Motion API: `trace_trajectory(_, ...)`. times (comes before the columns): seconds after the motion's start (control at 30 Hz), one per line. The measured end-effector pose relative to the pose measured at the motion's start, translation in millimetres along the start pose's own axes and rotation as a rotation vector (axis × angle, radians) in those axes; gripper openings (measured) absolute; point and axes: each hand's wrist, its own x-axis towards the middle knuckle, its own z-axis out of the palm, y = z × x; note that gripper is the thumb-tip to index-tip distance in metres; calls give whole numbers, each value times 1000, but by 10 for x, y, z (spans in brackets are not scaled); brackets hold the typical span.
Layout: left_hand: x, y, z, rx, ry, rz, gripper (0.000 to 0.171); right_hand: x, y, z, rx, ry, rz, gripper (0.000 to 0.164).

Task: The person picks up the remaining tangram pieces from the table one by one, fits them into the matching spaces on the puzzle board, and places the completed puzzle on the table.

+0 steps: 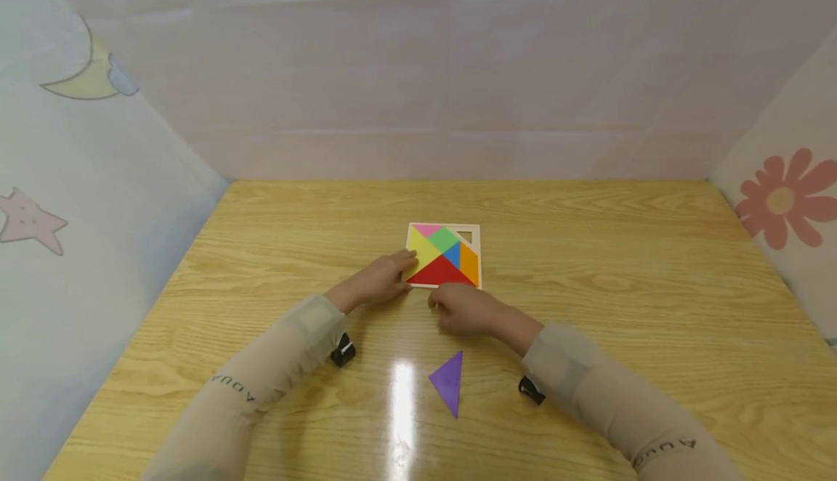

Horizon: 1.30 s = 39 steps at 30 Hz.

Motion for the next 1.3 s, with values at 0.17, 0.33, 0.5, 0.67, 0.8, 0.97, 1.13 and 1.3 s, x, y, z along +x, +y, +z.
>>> trace_trajectory(0.17,-3,11,-11,-2,-4,-6,43,-15,-27,16,-3,-26,-30,18)
trace_trajectory(0.33,-8,16,-14,-3,-10,-13,44,-29,-65,44,-35,-68,-44,17)
trace_trajectory(0.5,-6,16,-12,-14,-16,-19,45,-56,-115,44,-17,-121,-40,18)
trace_trajectory(0.67,-6,13,-11,-16,-19,-23,46,-76,-153,32,-10,-162,-40,18)
trace_trajectory(0.8,-9,15,-16,-8,-14,-17,45,-87,-174,38,-3,-186,-36,17)
trace_trajectory(0.97,-14,24,-25,-10,-13,-19,45,-113,-207,54,-11,-199,-37,17)
trace_trajectory(1.13,-16,26,-31,-23,-19,-24,45,-139,-241,70,-24,-195,-82,15)
trace_trajectory(1.3,-11,17,-23,-20,-23,-23,45,-151,-262,91,-37,-199,-115,15)
